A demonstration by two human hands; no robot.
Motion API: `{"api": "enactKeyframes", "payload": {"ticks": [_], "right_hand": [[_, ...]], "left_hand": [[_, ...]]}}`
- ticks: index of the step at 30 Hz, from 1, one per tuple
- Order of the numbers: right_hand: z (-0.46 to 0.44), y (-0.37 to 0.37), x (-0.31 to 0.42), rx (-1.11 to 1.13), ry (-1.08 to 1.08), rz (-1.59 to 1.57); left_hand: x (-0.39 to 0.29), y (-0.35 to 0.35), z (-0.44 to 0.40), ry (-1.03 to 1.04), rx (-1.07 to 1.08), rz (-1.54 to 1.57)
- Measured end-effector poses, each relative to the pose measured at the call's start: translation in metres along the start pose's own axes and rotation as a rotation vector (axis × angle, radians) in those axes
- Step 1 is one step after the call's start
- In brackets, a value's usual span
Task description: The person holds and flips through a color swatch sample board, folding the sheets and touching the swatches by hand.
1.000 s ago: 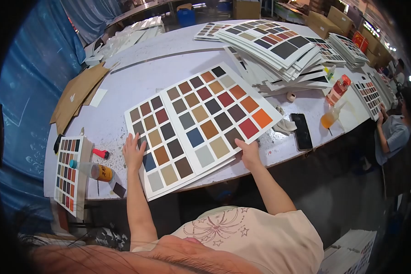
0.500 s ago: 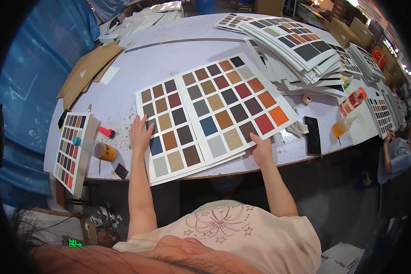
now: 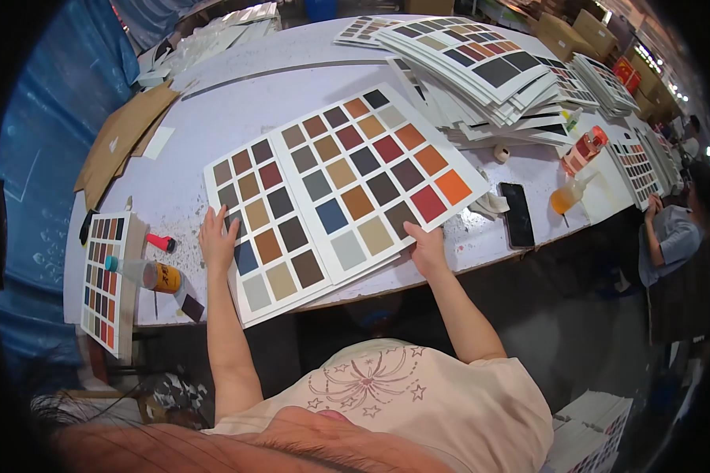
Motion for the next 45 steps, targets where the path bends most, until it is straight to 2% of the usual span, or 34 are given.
{"api": "enactKeyframes", "payload": {"ticks": [24,32,35,38,41,43,45], "right_hand": [[-0.002,0.0,0.0,0.009,0.012,0.057],[-0.002,-0.002,0.005,0.086,-0.031,0.047],[-0.005,-0.009,0.009,0.077,0.121,-0.229],[-0.004,-0.006,0.021,-0.018,0.122,-0.325],[-0.008,-0.013,0.029,-0.025,0.115,-0.04],[-0.009,-0.016,0.041,0.069,0.203,0.206],[-0.006,-0.008,0.058,0.094,0.188,0.292]], "left_hand": [[0.0,0.001,0.0,-0.003,-0.009,-0.003],[-0.004,-0.002,-0.003,-0.019,0.023,-0.014],[-0.006,-0.005,-0.002,-0.02,0.031,-0.005],[-0.005,-0.005,-0.003,-0.006,0.036,-0.024],[-0.004,-0.005,-0.002,0.018,0.03,-0.028],[0.003,-0.002,-0.002,0.027,-0.043,0.014],[0.017,0.004,-0.003,0.018,-0.104,0.139]]}}
Point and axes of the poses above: each hand's wrist, its own z-axis away from the middle knuckle, its own y-axis out of the palm, x = y × z, the point moved 2 cm from there along -z, towards the middle knuckle, and after that the axes turned 6 degrees about z, right-handed, at the moved point
